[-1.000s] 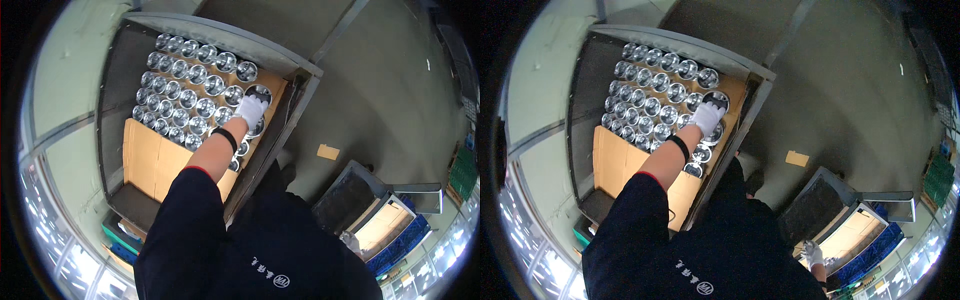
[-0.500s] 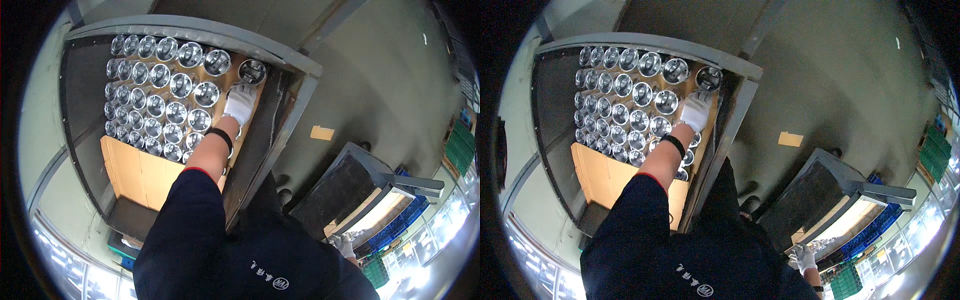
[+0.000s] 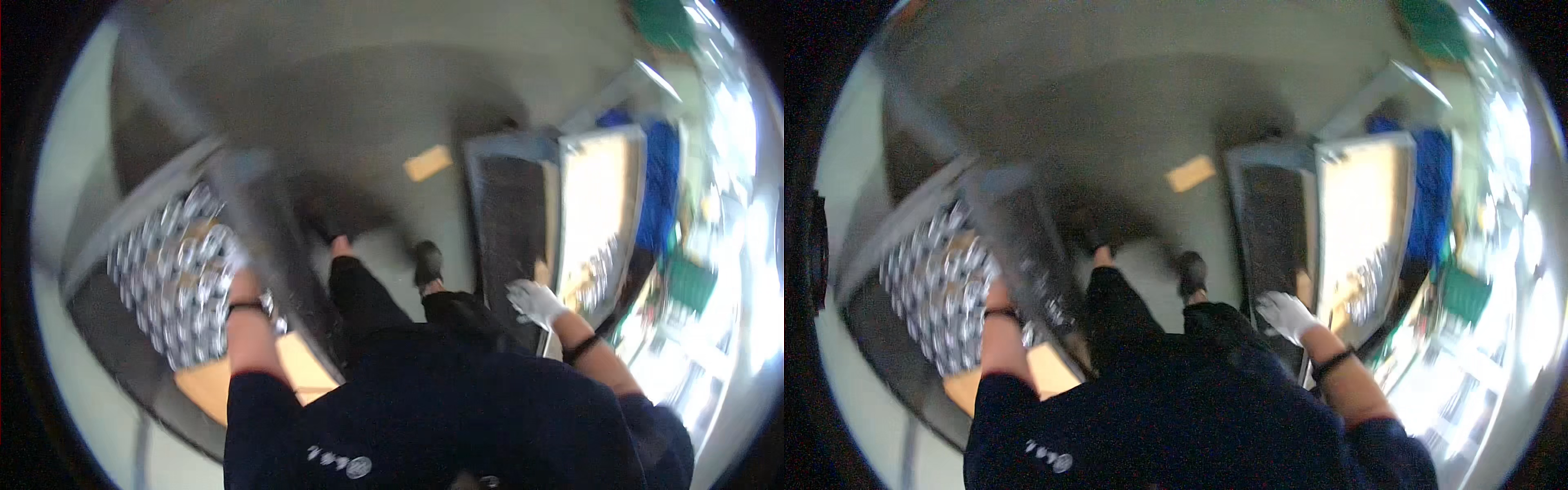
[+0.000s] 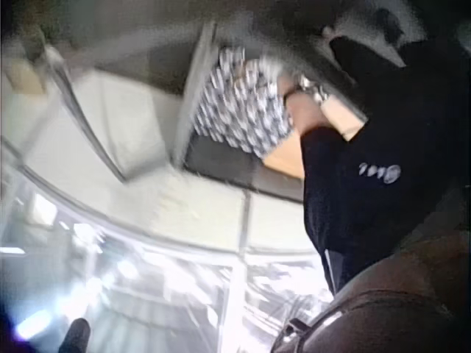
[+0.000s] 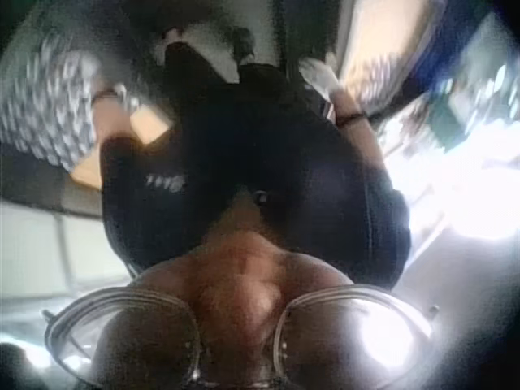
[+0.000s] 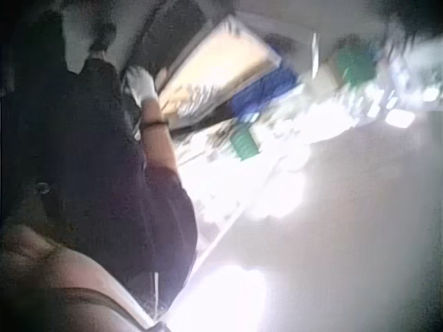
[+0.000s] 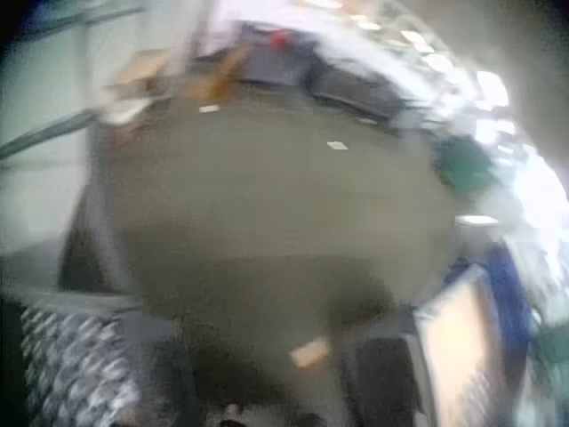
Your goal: Inspect metal pistons using dial indicators on a measurement jig and pack them into a transport bin.
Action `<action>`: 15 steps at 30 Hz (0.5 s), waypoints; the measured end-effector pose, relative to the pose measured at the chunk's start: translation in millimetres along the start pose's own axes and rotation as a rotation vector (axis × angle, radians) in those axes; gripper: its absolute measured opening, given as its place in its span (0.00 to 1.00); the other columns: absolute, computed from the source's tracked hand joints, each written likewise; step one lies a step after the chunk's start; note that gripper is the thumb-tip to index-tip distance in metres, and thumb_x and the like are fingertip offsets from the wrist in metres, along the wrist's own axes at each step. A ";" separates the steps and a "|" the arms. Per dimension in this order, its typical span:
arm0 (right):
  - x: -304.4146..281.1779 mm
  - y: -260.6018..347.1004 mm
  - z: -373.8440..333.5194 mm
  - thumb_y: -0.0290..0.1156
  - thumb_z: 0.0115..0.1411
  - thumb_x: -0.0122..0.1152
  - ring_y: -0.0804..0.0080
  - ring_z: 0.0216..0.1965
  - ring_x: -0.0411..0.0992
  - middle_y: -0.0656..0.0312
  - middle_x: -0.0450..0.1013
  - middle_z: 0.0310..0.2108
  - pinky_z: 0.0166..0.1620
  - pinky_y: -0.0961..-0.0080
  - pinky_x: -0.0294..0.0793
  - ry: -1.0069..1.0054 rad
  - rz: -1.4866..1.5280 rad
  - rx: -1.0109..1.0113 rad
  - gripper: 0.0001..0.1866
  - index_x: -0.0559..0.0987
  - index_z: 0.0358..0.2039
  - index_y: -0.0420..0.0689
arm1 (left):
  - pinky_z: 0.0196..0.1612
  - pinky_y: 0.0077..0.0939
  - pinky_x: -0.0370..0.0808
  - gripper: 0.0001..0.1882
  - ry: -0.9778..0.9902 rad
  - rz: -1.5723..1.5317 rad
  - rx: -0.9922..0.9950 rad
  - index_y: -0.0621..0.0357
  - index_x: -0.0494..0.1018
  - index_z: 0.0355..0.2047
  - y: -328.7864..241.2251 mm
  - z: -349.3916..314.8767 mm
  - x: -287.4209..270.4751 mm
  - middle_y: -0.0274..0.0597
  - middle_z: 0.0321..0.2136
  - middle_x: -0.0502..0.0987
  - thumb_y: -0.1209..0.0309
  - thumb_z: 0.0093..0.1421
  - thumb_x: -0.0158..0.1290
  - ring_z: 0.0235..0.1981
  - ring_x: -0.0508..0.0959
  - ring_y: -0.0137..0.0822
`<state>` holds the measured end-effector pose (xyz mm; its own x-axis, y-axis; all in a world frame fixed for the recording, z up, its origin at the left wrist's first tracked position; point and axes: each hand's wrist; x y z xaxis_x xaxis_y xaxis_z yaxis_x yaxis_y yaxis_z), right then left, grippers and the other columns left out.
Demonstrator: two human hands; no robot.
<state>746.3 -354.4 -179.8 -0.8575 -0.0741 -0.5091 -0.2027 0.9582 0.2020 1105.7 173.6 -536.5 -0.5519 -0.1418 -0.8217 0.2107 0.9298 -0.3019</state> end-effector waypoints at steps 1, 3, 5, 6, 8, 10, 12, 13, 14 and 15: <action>19.6 -5.6 -20.5 0.38 0.55 0.61 0.57 0.63 0.61 0.59 0.63 0.63 0.60 0.67 0.69 -0.019 -0.121 0.032 0.29 0.72 0.58 0.47 | 0.54 0.36 0.72 0.25 0.070 -0.141 0.060 0.59 0.70 0.54 -7.2 -19.2 -9.8 0.56 0.48 0.77 0.67 0.56 0.56 0.49 0.77 0.47; -29.8 -11.4 -39.1 0.40 0.61 0.58 0.56 0.50 0.75 0.49 0.74 0.52 0.54 0.64 0.74 -0.208 1.227 0.653 0.25 0.73 0.56 0.43 | 0.56 0.35 0.70 0.28 0.162 -0.298 -0.059 0.59 0.67 0.58 45.2 -4.8 -109.2 0.56 0.50 0.76 0.67 0.57 0.56 0.50 0.76 0.46; -14.6 -25.3 -68.8 0.42 0.63 0.56 0.55 0.43 0.78 0.48 0.78 0.44 0.50 0.65 0.75 -0.431 1.258 0.774 0.22 0.76 0.53 0.43 | 0.54 0.35 0.70 0.30 0.140 -0.442 -0.284 0.63 0.62 0.61 -62.6 -3.6 -144.7 0.56 0.50 0.76 0.69 0.60 0.54 0.49 0.76 0.45; -11.4 -33.0 -91.1 0.42 0.63 0.56 0.57 0.43 0.78 0.49 0.78 0.43 0.50 0.65 0.75 -0.512 1.308 0.878 0.21 0.77 0.51 0.44 | 0.54 0.35 0.69 0.30 0.132 -0.257 -0.468 0.64 0.60 0.62 -168.1 -39.4 -188.0 0.57 0.51 0.75 0.74 0.60 0.52 0.50 0.76 0.45; 42.0 -62.4 -114.8 0.40 0.63 0.56 0.59 0.43 0.78 0.50 0.78 0.44 0.48 0.66 0.76 -0.710 1.369 0.822 0.20 0.77 0.53 0.46 | 0.53 0.38 0.72 0.28 -0.065 0.090 -0.368 0.62 0.60 0.63 -76.9 -90.5 -206.5 0.58 0.54 0.73 0.76 0.61 0.48 0.51 0.76 0.50; 90.7 -91.8 -149.2 0.39 0.64 0.55 0.61 0.42 0.76 0.51 0.78 0.45 0.46 0.70 0.77 -0.765 1.588 0.976 0.20 0.75 0.54 0.45 | 0.53 0.41 0.73 0.28 -0.113 0.057 -0.432 0.61 0.62 0.62 -91.4 -132.4 -223.2 0.59 0.53 0.73 0.72 0.61 0.50 0.53 0.75 0.53; 152.4 -126.8 -191.1 0.39 0.65 0.55 0.63 0.40 0.75 0.52 0.77 0.44 0.45 0.74 0.77 -0.867 1.654 0.954 0.21 0.74 0.55 0.42 | 0.55 0.42 0.72 0.28 -0.214 0.161 -0.401 0.62 0.63 0.61 -106.9 -170.8 -240.3 0.60 0.53 0.73 0.69 0.61 0.52 0.55 0.74 0.55; 199.6 -143.7 -199.9 0.37 0.64 0.55 0.65 0.41 0.75 0.55 0.77 0.43 0.45 0.74 0.76 -0.959 1.793 1.019 0.22 0.73 0.56 0.42 | 0.55 0.42 0.71 0.27 -0.250 0.204 -0.390 0.62 0.63 0.60 -141.5 -185.6 -235.2 0.60 0.53 0.73 0.68 0.61 0.52 0.54 0.74 0.55; 248.6 -156.8 -205.1 0.36 0.63 0.56 0.67 0.41 0.75 0.57 0.77 0.43 0.46 0.73 0.76 -1.041 1.942 1.062 0.23 0.72 0.57 0.43 | 0.56 0.42 0.71 0.27 -0.295 0.254 -0.391 0.62 0.64 0.60 -188.7 -218.8 -244.0 0.60 0.53 0.73 0.67 0.61 0.53 0.54 0.74 0.55; 304.1 -171.0 -195.7 0.36 0.63 0.56 0.67 0.41 0.75 0.57 0.77 0.43 0.46 0.73 0.76 -1.056 1.976 1.027 0.23 0.72 0.57 0.43 | 0.56 0.42 0.71 0.27 -0.290 0.210 -0.314 0.63 0.64 0.59 -169.8 -221.5 -239.7 0.59 0.53 0.73 0.66 0.61 0.54 0.53 0.75 0.55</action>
<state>427.6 -594.9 -205.4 0.7739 0.4504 -0.4451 0.6294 -0.4701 0.6187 1023.5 125.0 -181.1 -0.2664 0.0125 -0.9638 0.0145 0.9999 0.0089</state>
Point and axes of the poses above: each hand's wrist, its own z-axis towards the middle knuckle, its own x-axis out of the palm, y = z × x
